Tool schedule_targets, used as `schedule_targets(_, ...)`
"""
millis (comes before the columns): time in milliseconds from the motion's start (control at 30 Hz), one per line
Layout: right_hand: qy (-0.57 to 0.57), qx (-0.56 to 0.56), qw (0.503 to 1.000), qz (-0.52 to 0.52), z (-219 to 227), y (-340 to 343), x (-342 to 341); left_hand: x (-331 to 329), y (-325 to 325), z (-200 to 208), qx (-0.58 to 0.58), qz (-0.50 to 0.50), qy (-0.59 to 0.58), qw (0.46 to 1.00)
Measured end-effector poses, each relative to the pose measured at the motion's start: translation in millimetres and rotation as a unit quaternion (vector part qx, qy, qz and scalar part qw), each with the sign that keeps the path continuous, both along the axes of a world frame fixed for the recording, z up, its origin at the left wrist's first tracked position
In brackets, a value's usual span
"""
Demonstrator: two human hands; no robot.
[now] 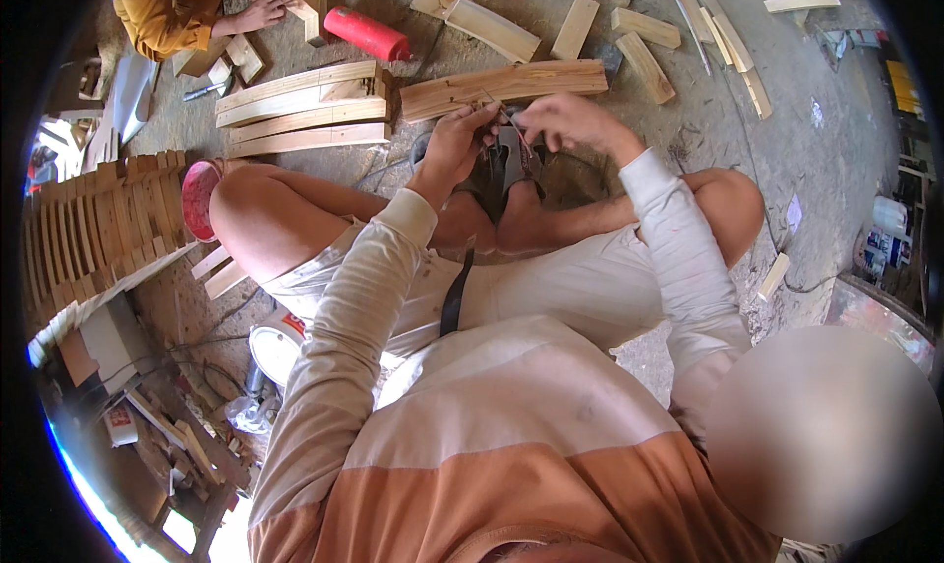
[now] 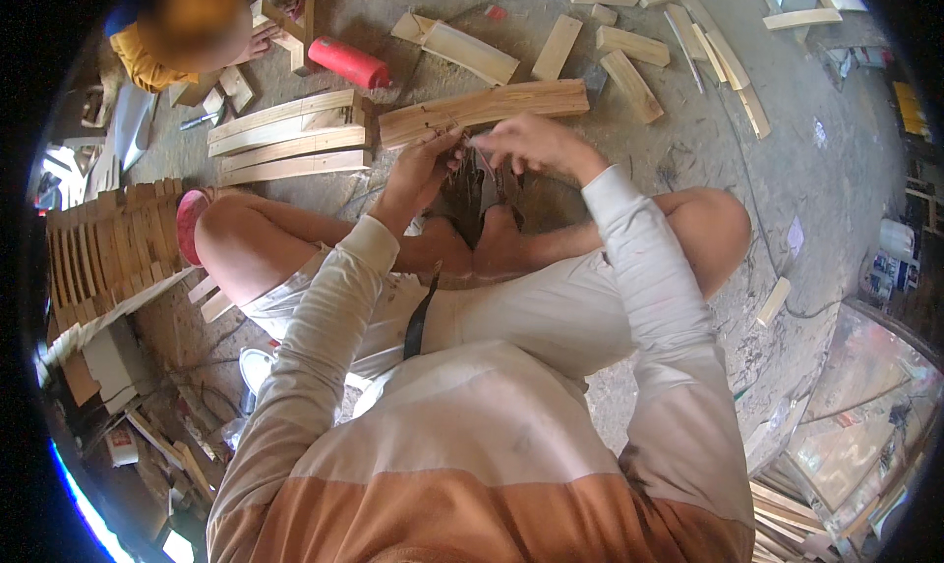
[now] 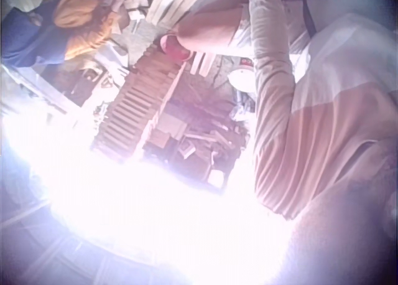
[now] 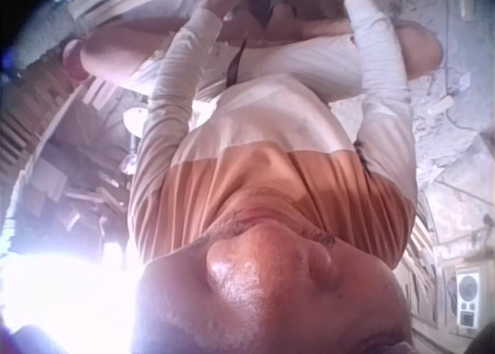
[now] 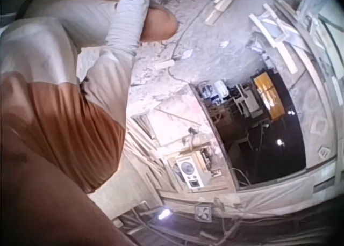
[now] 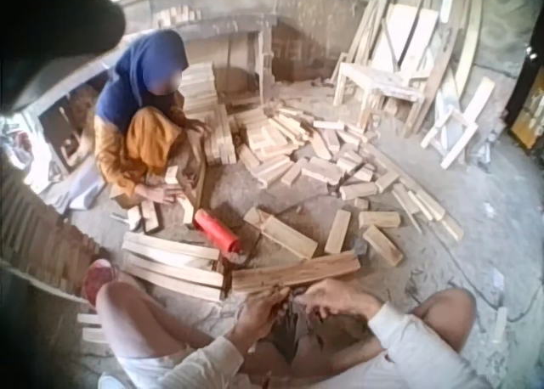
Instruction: The person assembles wooden frames by applying glue to the joints and hammering nails to secure the wood pieces while sitting on the floor.
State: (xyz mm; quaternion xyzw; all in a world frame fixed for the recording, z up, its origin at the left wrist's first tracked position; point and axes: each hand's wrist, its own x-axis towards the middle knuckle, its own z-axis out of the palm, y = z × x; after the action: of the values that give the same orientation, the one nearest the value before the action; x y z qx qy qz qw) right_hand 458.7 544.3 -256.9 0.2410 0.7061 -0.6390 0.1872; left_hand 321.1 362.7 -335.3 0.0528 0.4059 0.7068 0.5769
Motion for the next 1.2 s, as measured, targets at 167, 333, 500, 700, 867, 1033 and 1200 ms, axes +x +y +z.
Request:
schedule_targets(167,0.027,0.011,0.999,0.032,-28.6,-10.2,-4.9,0.7,-0.5,8.0,-0.026,0.002,0.001,1.000)
schedule_targets(333,-0.168,0.344,0.924,0.007,-27.5,115.4,57.0,-6.1,-3.0,5.1,-0.062,0.068,-0.037,0.995)
schedule_targets(500,-0.213,0.581,0.785,0.019,-28.3,129.9,71.9,-16.4,-3.7,-1.6,-0.057,0.112,-0.046,0.991)
schedule_targets(700,0.056,0.439,0.888,0.125,-80.0,-34.5,-22.9,-22.7,-5.7,-9.7,-0.055,0.128,0.006,0.990)
schedule_targets(867,0.137,0.464,0.825,0.291,-151.8,-91.8,-36.9,-22.4,-5.1,-0.9,-0.050,0.150,0.027,0.987)
schedule_targets(1033,0.111,0.526,0.813,0.224,-187.5,-118.6,-42.0,-25.6,-6.1,3.5,-0.046,0.150,0.012,0.987)
schedule_targets(1200,0.082,0.539,0.828,0.130,-204.0,-125.4,-37.3,-23.5,-6.6,7.9,-0.047,0.142,0.017,0.989)
